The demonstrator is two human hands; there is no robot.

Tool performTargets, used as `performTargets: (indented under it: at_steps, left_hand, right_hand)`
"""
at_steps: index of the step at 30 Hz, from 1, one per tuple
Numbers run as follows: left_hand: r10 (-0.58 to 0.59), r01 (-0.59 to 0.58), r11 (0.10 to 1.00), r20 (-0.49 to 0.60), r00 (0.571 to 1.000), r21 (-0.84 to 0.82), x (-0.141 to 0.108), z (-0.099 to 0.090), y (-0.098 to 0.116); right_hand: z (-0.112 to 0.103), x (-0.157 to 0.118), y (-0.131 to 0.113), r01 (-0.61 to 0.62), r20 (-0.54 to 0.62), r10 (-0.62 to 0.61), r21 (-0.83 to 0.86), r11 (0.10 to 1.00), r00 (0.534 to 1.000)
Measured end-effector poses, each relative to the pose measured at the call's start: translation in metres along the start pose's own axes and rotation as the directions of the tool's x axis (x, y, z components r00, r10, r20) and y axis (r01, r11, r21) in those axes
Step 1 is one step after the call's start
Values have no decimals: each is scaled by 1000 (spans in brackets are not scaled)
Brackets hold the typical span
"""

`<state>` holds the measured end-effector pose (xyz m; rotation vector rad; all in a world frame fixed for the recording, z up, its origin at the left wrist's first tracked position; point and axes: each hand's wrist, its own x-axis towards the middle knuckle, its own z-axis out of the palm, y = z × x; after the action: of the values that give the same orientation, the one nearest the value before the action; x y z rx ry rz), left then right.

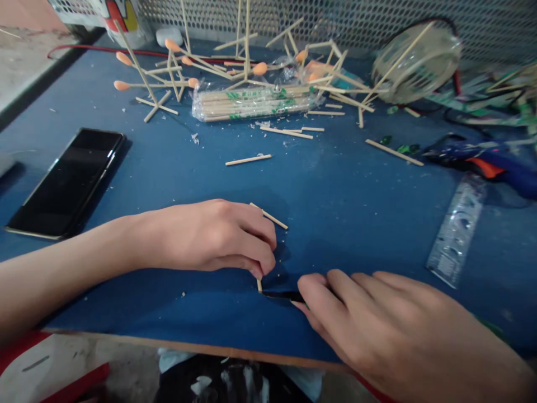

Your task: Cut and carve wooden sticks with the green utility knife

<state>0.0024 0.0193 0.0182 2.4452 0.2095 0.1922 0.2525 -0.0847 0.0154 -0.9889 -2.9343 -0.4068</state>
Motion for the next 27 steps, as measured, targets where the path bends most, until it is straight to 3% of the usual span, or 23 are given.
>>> performTargets:
  at_steps: [4,8,13,27]
  left_hand:
    - [2,-2,1000,0,1000,0,0,1,-1]
    - [12,-11,1000,11,1000,-10,0,1,-2]
    - [4,-4,1000,20,1000,-4,0,0,1]
    - [-12,13,998,-11,1000,54,-3,2,2]
  right_hand:
    - [3,2,1,15,-9,-15,14,1000,1000]
    - [8,9,17,102,-29,-100,60,993,995]
    - [3,10,38,181,-99,-184,-38,983,978]
    - [22,4,41,166,-118,-158,54,985,980]
